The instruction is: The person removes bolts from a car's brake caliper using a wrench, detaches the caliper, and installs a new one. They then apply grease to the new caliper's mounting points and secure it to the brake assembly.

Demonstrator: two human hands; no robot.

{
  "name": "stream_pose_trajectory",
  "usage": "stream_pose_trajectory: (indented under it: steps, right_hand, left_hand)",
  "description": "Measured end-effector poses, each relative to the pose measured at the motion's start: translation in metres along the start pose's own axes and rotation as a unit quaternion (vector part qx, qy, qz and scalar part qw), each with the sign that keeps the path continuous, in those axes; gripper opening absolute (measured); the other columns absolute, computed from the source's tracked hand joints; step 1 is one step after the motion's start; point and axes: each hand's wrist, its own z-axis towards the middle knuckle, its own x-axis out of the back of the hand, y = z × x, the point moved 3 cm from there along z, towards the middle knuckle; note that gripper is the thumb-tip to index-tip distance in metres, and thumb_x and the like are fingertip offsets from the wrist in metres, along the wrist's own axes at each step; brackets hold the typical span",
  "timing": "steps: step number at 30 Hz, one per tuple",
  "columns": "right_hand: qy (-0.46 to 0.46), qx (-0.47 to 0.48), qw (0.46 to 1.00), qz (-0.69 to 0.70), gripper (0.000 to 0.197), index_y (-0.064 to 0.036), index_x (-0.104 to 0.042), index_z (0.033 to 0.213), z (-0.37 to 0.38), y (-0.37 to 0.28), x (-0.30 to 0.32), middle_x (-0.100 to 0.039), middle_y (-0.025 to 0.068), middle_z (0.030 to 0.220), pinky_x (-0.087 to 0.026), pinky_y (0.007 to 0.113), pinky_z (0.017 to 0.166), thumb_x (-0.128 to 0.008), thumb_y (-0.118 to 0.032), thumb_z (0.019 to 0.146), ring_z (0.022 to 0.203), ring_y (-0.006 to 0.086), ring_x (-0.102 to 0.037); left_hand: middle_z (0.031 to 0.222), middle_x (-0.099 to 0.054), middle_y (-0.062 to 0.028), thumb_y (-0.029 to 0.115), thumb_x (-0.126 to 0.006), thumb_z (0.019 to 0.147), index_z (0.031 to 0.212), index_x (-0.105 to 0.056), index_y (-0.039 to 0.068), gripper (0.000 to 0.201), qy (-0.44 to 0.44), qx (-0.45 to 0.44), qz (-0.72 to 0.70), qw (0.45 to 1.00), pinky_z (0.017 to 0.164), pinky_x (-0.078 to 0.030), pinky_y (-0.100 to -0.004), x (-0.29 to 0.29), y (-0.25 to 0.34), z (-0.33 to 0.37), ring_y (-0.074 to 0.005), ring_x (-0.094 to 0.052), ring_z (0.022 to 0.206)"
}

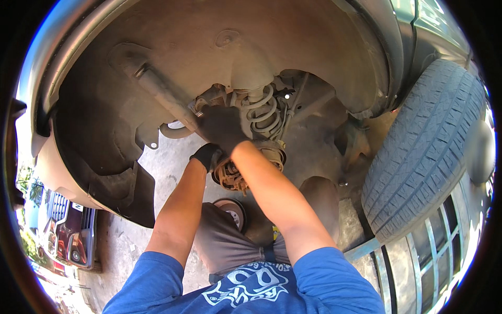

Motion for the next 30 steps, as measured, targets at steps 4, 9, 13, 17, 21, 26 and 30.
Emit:
stream_pose_trajectory:
  steps: [4, 9, 13, 17, 21, 26, 30]
  right_hand:
    - [0.103, 0.060, 0.989, -0.088, 0.019, -0.0092, -0.074, 0.093, -0.016, 0.032, -0.015, -0.074, 0.0103, 0.081, -0.058, 0.044, 0.073, -0.058, -0.020, 0.094, 0.084, 0.0303, -0.074]
    - [0.055, -0.088, 0.964, 0.245, 0.015, -0.0050, -0.072, 0.092, -0.036, 0.166, -0.061, -0.073, 0.0147, 0.082, -0.058, 0.044, 0.067, -0.068, -0.019, 0.087, 0.078, 0.0335, -0.073]
    - [0.068, 0.047, 0.996, -0.038, 0.020, -0.0057, -0.072, 0.093, -0.012, 0.102, -0.028, -0.075, 0.0134, 0.087, -0.058, 0.045, 0.068, -0.066, -0.025, 0.088, 0.081, 0.0349, -0.073]
    - [-0.016, 0.011, 1.000, 0.001, 0.027, -0.0090, -0.073, 0.098, 0.003, -0.008, -0.006, -0.075, 0.0155, 0.094, -0.056, 0.049, 0.078, -0.059, -0.031, 0.091, 0.086, 0.0338, -0.073]
    - [0.048, 0.014, 0.984, -0.172, 0.019, -0.0119, -0.073, 0.103, -0.014, 0.044, -0.015, -0.075, 0.0102, 0.089, -0.058, 0.043, 0.071, -0.065, -0.022, 0.088, 0.084, 0.0289, -0.074]
    - [0.030, -0.395, 0.685, 0.611, 0.024, -0.0076, -0.072, 0.104, -0.055, 0.185, -0.064, -0.074, 0.0173, 0.090, -0.057, 0.043, 0.070, -0.069, -0.026, 0.090, 0.081, 0.0337, -0.073]
    - [0.008, -0.163, 0.978, 0.127, 0.036, -0.0052, -0.074, 0.101, -0.026, 0.116, -0.028, -0.075, 0.0168, 0.091, -0.055, 0.047, 0.079, -0.056, -0.036, 0.097, 0.086, 0.0352, -0.073]
  left_hand:
    - [0.116, -0.072, -0.0194, 0.021, -0.059, 0.100, 0.127, -0.065, 0.007, 0.032, 0.035, -0.059, 0.077, 0.995, 0.093, -0.053, -0.0387, -0.007, -0.005, 0.005, -0.0353, -0.068, 0.108]
    - [0.112, -0.074, -0.0153, 0.027, -0.054, 0.103, 0.122, -0.069, 0.005, 0.032, 0.024, 0.201, -0.299, 0.933, 0.088, -0.052, -0.0366, -0.014, -0.011, 0.014, -0.0259, -0.069, 0.098]
    - [0.111, -0.074, -0.0141, 0.030, -0.050, 0.105, 0.121, -0.069, 0.004, 0.037, 0.016, 0.155, -0.137, 0.978, 0.087, -0.051, -0.0365, 0.001, 0.004, 0.005, -0.0236, -0.069, 0.095]
    - [0.111, -0.074, -0.0143, 0.030, -0.049, 0.106, 0.124, -0.068, 0.003, 0.037, -0.038, 0.155, -0.039, 0.986, 0.086, -0.052, -0.0359, 0.010, 0.013, -0.001, -0.0227, -0.069, 0.095]
    - [0.111, -0.073, -0.0165, 0.029, -0.050, 0.106, 0.126, -0.067, 0.003, 0.038, 0.026, 0.029, -0.091, 0.995, 0.084, -0.053, -0.0344, 0.011, 0.025, 0.001, -0.0219, -0.069, 0.095]
    - [0.111, -0.072, -0.0177, 0.030, -0.052, 0.106, 0.124, -0.068, -0.001, 0.039, 0.005, 0.219, -0.362, 0.906, 0.085, -0.052, -0.0352, 0.000, 0.016, 0.004, -0.0228, -0.067, 0.095]
    - [0.112, -0.073, -0.0153, 0.033, -0.054, 0.104, 0.124, -0.068, 0.003, 0.039, 0.009, 0.233, -0.180, 0.956, 0.086, -0.051, -0.0365, 0.007, 0.015, 0.008, -0.0243, -0.067, 0.096]
